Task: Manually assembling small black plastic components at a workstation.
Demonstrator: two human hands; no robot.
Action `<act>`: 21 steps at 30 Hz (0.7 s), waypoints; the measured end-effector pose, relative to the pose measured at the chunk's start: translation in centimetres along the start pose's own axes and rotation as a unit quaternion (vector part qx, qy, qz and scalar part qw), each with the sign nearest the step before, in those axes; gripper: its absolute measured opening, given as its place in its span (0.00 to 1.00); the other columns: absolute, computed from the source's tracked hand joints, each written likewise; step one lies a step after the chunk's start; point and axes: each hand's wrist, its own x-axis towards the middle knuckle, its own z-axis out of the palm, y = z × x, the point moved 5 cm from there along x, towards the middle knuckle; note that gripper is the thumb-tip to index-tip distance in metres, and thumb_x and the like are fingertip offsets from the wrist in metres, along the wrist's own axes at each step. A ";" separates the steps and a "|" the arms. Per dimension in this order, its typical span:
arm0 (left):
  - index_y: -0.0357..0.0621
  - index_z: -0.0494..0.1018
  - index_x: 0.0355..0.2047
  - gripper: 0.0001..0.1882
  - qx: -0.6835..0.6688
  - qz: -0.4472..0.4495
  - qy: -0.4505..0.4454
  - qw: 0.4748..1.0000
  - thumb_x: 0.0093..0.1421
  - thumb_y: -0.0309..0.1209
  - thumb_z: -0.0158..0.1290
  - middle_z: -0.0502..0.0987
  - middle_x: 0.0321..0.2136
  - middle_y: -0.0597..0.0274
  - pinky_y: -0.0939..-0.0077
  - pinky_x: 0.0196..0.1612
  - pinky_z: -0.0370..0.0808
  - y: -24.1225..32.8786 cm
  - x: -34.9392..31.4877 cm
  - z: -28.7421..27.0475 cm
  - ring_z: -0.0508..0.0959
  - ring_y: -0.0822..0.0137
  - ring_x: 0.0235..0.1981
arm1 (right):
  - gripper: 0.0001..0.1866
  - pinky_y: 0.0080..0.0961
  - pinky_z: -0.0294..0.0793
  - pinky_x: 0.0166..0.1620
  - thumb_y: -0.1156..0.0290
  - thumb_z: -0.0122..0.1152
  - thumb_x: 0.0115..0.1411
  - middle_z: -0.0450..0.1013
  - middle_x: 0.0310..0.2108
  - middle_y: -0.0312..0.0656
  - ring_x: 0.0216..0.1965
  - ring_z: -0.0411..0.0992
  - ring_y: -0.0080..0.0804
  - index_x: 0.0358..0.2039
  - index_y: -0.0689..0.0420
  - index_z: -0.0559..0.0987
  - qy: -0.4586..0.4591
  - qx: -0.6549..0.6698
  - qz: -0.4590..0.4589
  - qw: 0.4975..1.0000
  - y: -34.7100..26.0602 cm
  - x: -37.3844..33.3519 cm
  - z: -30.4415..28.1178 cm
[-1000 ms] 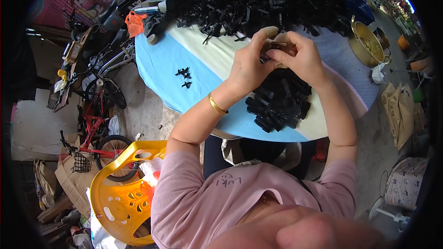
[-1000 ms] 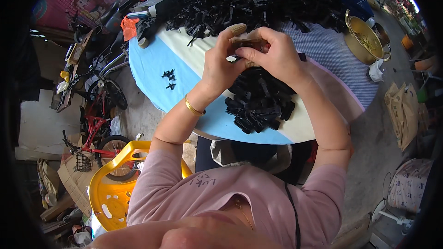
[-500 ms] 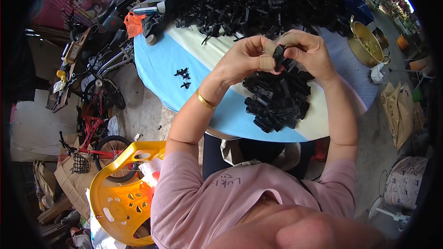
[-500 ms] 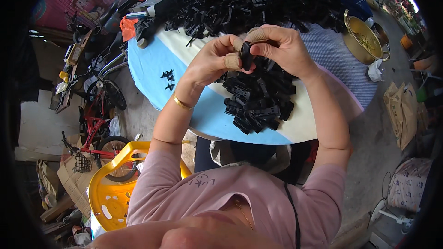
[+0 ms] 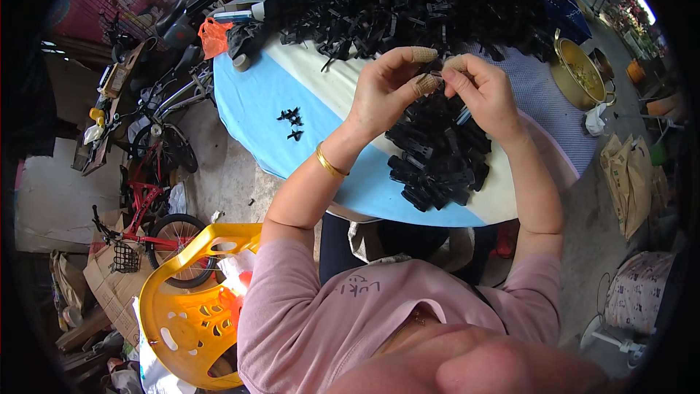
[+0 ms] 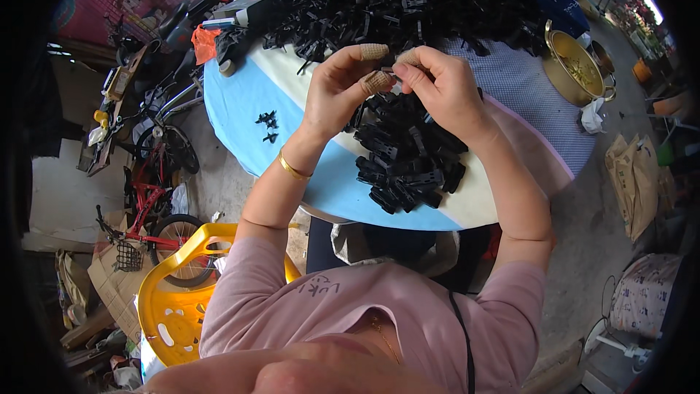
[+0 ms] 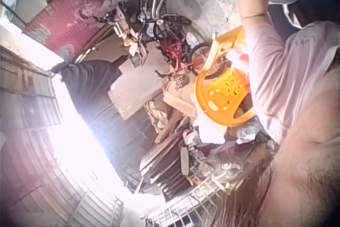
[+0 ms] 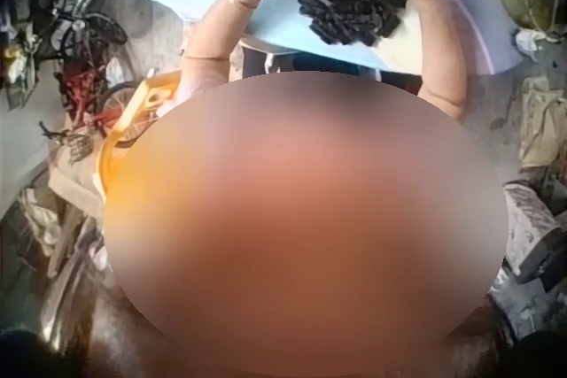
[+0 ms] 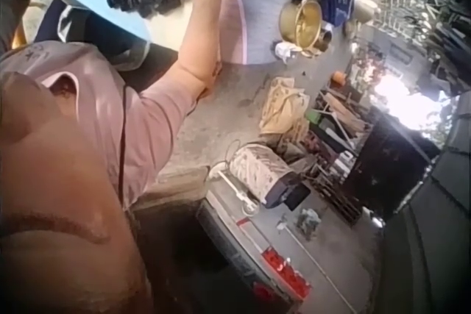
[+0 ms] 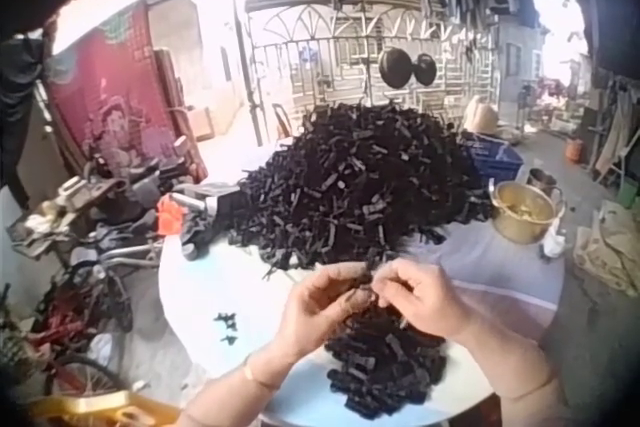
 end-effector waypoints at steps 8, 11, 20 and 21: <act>0.32 0.70 0.37 0.12 0.184 0.134 0.045 0.973 0.50 0.15 0.53 0.73 0.33 0.60 0.81 0.41 0.73 0.3 -0.7 -0.1 0.74 0.71 0.35 | 0.06 0.12 0.59 0.22 0.74 0.51 0.57 0.66 0.15 0.31 0.18 0.61 0.14 0.26 0.62 0.74 0.023 -0.048 0.027 0.998 -0.8 -0.3 0.6; 0.32 0.71 0.34 0.10 0.302 0.203 0.046 0.930 0.49 0.15 0.53 0.72 0.32 0.60 0.82 0.40 0.73 1.7 -0.9 0.4 0.74 0.72 0.36 | 0.06 0.13 0.57 0.21 0.73 0.51 0.57 0.65 0.15 0.31 0.17 0.59 0.13 0.25 0.61 0.74 0.026 -0.049 0.038 0.998 -0.6 -0.5 0.9; 0.36 0.70 0.36 0.14 0.147 0.001 -0.001 0.989 0.48 0.19 0.57 0.73 0.35 0.61 0.81 0.43 0.70 -0.3 -0.3 1.1 0.74 0.73 0.37 | 0.12 0.12 0.64 0.27 0.65 0.56 0.55 0.70 0.20 0.32 0.22 0.64 0.15 0.31 0.61 0.77 0.078 -0.052 0.139 0.986 5.8 2.0 -7.4; 0.36 0.70 0.36 0.14 0.210 0.031 -0.060 0.975 0.47 0.20 0.57 0.74 0.33 0.59 0.80 0.41 0.72 -0.2 -0.4 1.7 0.75 0.70 0.35 | 0.13 0.18 0.69 0.33 0.62 0.58 0.53 0.74 0.24 0.38 0.27 0.71 0.23 0.32 0.59 0.78 0.107 -0.137 0.123 0.977 7.5 2.1 -9.1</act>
